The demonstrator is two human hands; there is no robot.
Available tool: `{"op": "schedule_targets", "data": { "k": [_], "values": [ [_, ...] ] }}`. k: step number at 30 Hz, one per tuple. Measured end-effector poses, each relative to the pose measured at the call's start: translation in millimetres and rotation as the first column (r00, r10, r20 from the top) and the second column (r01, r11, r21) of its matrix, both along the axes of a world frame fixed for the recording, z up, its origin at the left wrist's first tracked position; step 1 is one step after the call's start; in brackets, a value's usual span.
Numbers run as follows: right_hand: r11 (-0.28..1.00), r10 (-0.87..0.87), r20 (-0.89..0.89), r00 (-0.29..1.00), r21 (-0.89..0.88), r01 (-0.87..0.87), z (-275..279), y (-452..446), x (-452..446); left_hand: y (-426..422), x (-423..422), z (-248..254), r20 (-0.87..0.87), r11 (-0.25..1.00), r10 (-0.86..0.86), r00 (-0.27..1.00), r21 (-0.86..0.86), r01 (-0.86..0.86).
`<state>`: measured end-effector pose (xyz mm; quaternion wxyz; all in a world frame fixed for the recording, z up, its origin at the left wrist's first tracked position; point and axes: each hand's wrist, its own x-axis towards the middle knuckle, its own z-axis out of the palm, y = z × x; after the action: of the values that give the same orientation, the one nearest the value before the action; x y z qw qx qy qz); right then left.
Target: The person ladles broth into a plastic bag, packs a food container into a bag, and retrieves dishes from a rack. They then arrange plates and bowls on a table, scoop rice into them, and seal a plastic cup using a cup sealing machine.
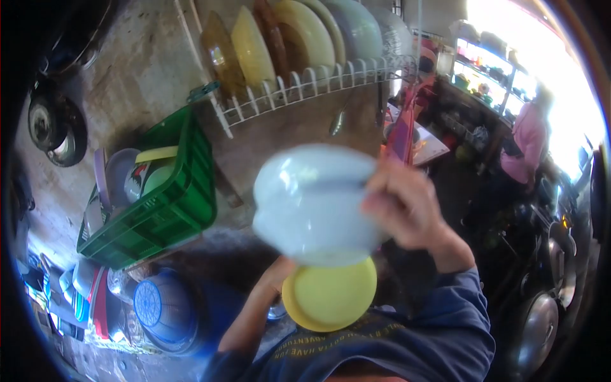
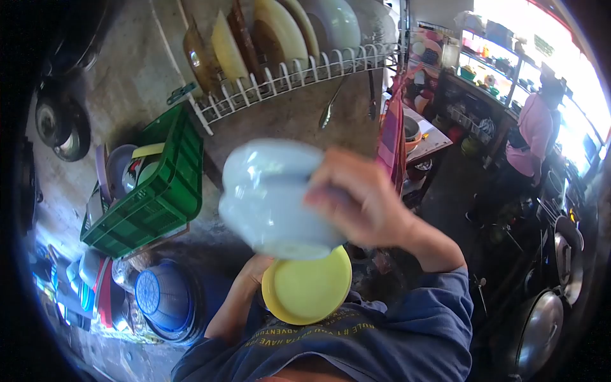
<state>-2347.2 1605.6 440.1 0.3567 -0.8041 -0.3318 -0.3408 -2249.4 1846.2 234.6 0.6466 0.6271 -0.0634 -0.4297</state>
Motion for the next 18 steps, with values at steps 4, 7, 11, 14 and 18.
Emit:
{"op": "schedule_targets", "data": {
  "k": [4,7,11,14,18],
  "values": [
    [0.930,0.281,0.105,0.954,-0.275,-0.244,-49,14,-14,11,-3,-14,-0.010,0.994,-0.065,0.998,-0.088,0.064],
    [0.836,0.460,0.158,0.873,-0.409,-0.367,-73,17,-16,15,-3,-29,-0.072,0.985,-0.075,0.995,-0.158,0.063],
    [0.736,0.536,0.188,0.823,-0.582,-0.346,-92,14,-23,10,5,-36,-0.139,0.965,-0.057,0.989,-0.261,0.019],
    [0.677,0.568,0.179,0.803,-0.656,-0.333,-104,13,-25,4,13,-40,-0.172,0.940,-0.039,0.984,-0.340,-0.022],
    [0.631,0.621,0.110,0.776,-0.657,-0.413,-120,14,-25,20,3,-56,-0.222,0.905,-0.023,0.975,-0.419,-0.074]
  ]
}}
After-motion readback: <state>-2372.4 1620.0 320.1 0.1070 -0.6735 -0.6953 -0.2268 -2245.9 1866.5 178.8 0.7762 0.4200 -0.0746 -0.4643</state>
